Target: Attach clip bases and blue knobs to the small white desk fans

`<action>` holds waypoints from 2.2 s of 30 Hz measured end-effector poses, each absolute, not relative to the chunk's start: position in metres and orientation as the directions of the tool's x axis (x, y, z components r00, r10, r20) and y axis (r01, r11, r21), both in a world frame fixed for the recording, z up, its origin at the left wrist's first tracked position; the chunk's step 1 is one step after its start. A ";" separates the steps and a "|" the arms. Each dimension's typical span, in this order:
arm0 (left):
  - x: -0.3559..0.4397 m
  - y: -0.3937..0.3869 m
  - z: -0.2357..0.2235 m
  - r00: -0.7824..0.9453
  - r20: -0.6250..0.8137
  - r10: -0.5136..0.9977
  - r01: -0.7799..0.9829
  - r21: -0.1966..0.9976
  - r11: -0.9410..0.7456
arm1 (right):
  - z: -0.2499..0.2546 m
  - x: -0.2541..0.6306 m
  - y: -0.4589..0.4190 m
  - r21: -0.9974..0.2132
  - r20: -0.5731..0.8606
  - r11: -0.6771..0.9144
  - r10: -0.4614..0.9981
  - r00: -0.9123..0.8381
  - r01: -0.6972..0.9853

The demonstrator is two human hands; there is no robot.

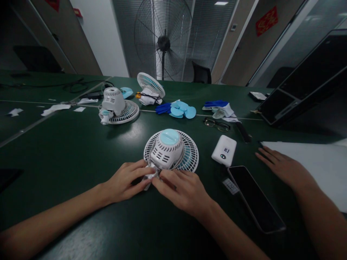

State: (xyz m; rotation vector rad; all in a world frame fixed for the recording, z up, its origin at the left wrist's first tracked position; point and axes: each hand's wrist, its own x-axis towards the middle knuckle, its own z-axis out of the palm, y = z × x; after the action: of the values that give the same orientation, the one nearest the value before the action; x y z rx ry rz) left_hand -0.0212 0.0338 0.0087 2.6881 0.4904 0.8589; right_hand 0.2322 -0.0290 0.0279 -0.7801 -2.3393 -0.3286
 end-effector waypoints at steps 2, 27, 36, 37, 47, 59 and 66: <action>-0.021 0.033 0.010 0.766 0.505 0.397 0.237 0.353 -0.905 | 0.029 0.233 -0.028 0.050 0.654 0.794 0.432 -0.621 0.605; -0.021 0.033 0.006 0.761 0.498 0.416 0.227 0.396 -0.890 | 0.023 0.228 -0.026 0.070 0.658 0.814 0.397 -0.640 0.577; -0.020 0.033 0.008 0.765 0.493 0.415 0.252 0.364 -0.897 | 0.008 0.207 -0.041 -0.633 0.589 0.604 0.782 -0.206 0.485; -0.020 0.033 0.008 0.764 0.494 0.414 0.247 0.368 -0.896 | 0.007 0.204 -0.043 -0.706 0.532 0.542 0.830 -0.164 0.455; -0.022 0.034 0.005 0.767 0.484 0.421 0.248 0.382 -0.890 | 0.004 0.188 -0.048 -0.998 0.061 0.060 0.998 -0.032 -0.035; -0.021 0.034 0.007 0.773 0.478 0.418 0.242 0.387 -0.890 | 0.001 0.197 -0.048 -0.606 0.603 0.614 0.769 -0.211 0.506; -0.022 0.035 0.004 0.771 0.477 0.422 0.236 0.402 -0.885 | -0.001 0.198 -0.045 -0.651 0.605 0.603 0.779 -0.164 0.461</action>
State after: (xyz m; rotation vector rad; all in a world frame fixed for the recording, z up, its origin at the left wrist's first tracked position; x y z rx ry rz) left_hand -0.0221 0.0345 0.0036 2.6464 0.5066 0.8230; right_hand 0.1981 -0.0449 -0.0013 -1.0070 -1.8074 0.3896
